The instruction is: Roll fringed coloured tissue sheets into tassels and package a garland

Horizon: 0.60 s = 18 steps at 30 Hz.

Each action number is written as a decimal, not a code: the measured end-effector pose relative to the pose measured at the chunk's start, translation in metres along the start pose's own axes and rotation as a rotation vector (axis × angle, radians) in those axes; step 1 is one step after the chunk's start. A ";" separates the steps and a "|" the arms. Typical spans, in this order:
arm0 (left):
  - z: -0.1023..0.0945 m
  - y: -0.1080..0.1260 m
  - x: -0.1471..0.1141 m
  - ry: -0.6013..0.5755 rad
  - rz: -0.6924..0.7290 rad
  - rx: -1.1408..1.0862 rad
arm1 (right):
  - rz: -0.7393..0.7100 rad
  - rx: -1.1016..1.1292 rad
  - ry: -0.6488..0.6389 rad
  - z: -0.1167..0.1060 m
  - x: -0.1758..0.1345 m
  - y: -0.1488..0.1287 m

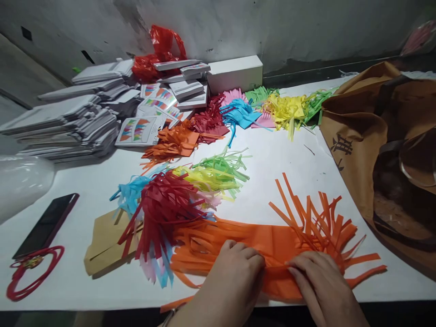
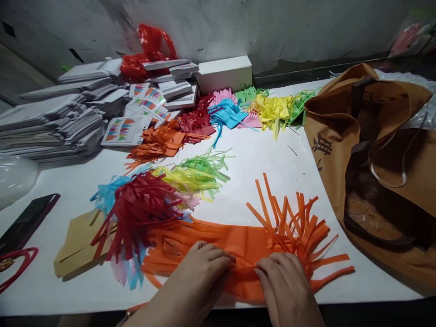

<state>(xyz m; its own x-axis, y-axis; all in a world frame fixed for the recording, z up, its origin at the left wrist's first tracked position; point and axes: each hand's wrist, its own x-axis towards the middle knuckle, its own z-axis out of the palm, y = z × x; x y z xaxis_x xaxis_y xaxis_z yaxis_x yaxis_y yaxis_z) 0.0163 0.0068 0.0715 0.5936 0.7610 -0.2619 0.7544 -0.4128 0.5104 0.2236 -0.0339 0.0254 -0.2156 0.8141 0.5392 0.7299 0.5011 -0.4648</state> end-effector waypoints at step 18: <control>-0.019 -0.023 0.055 -0.079 -0.240 0.239 | -0.011 -0.419 -0.057 0.020 0.023 0.027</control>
<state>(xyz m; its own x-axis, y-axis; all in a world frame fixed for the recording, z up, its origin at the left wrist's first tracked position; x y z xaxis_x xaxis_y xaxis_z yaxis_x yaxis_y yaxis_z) 0.0257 0.0676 0.0612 0.4038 0.8136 -0.4183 0.9140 -0.3393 0.2224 0.2260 0.0041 0.0110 -0.2515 0.8301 0.4976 0.9255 0.3568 -0.1273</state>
